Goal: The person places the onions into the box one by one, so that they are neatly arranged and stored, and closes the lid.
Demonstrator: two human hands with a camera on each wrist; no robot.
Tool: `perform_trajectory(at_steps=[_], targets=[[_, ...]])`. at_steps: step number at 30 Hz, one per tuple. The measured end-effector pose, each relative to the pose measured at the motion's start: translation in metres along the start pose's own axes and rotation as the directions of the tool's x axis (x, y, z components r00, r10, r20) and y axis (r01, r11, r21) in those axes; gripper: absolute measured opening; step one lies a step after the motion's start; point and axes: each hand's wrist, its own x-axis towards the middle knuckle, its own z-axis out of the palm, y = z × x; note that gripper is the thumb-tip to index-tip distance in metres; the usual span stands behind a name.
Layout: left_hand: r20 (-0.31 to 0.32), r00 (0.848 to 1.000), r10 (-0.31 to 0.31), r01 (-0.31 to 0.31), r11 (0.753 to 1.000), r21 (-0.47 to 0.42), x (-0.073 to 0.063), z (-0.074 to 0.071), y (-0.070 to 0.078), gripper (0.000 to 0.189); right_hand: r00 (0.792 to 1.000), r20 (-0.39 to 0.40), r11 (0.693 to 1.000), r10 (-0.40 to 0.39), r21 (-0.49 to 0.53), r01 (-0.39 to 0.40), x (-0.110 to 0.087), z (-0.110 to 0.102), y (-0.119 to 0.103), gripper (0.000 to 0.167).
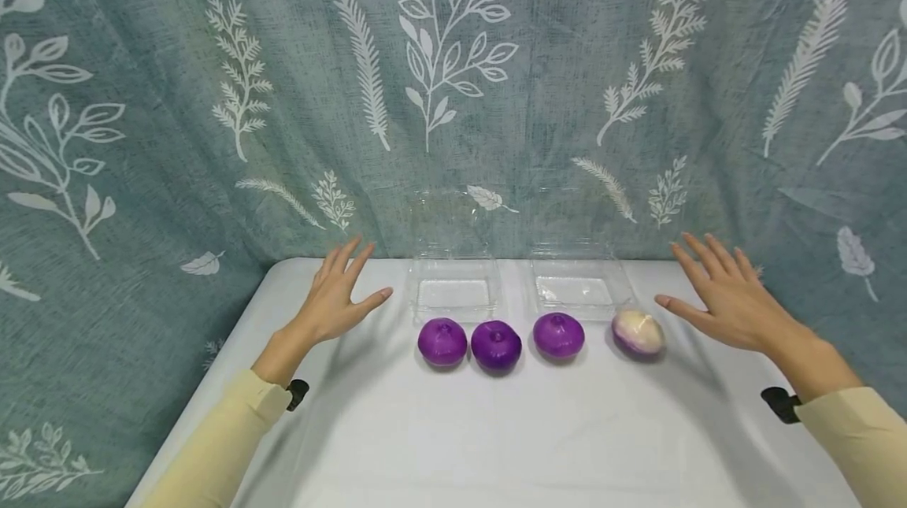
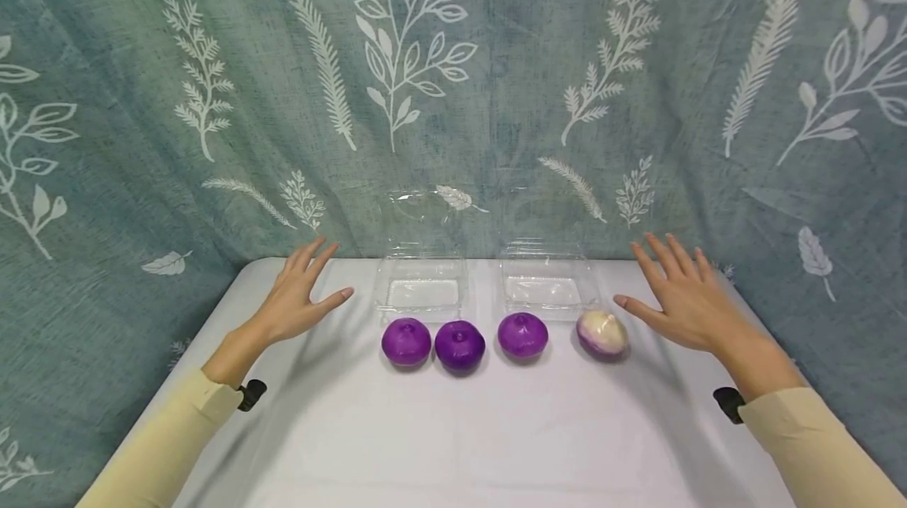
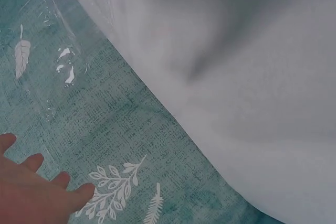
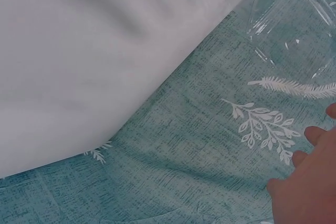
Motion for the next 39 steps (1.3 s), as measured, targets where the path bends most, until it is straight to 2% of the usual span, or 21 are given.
perform_trajectory(at_steps=[6, 10, 15, 20, 24, 31, 39], targets=[[-0.013, 1.000, 0.014, -0.015, 0.999, -0.030, 0.000, 0.003, 0.003, 0.086, 0.999, -0.028, 0.999, -0.025, 0.028, 0.026, 0.001, 0.000, -0.007, 0.092], [-0.028, 1.000, 0.006, -0.008, 0.997, -0.076, -0.001, 0.006, 0.003, 0.086, 0.999, -0.039, 0.990, -0.030, 0.133, 0.035, 0.003, -0.001, -0.013, 0.092], [-0.017, 1.000, -0.010, 0.007, 0.984, -0.181, -0.003, 0.009, 0.003, 0.087, 0.999, -0.030, 0.975, -0.010, 0.222, 0.016, 0.006, -0.001, -0.022, 0.090], [-0.004, 1.000, -0.010, 0.008, 0.963, -0.270, -0.002, 0.011, 0.005, 0.089, 0.996, -0.082, 0.962, -0.022, 0.270, 0.043, 0.008, 0.001, -0.029, 0.083], [0.021, 1.000, -0.019, 0.025, 0.942, -0.335, -0.001, 0.012, 0.007, 0.086, 0.993, -0.113, 0.940, -0.024, 0.334, 0.061, 0.009, 0.003, -0.035, 0.076], [0.053, 0.997, -0.058, 0.076, 0.885, -0.460, 0.000, 0.017, 0.010, 0.082, 0.992, -0.120, 0.918, -0.028, 0.391, 0.073, 0.016, 0.002, -0.052, 0.072], [0.115, 0.982, -0.148, 0.187, 0.817, -0.546, -0.002, 0.026, 0.014, 0.082, 0.996, -0.077, 0.887, -0.051, 0.454, 0.080, 0.019, 0.003, -0.077, 0.070]])
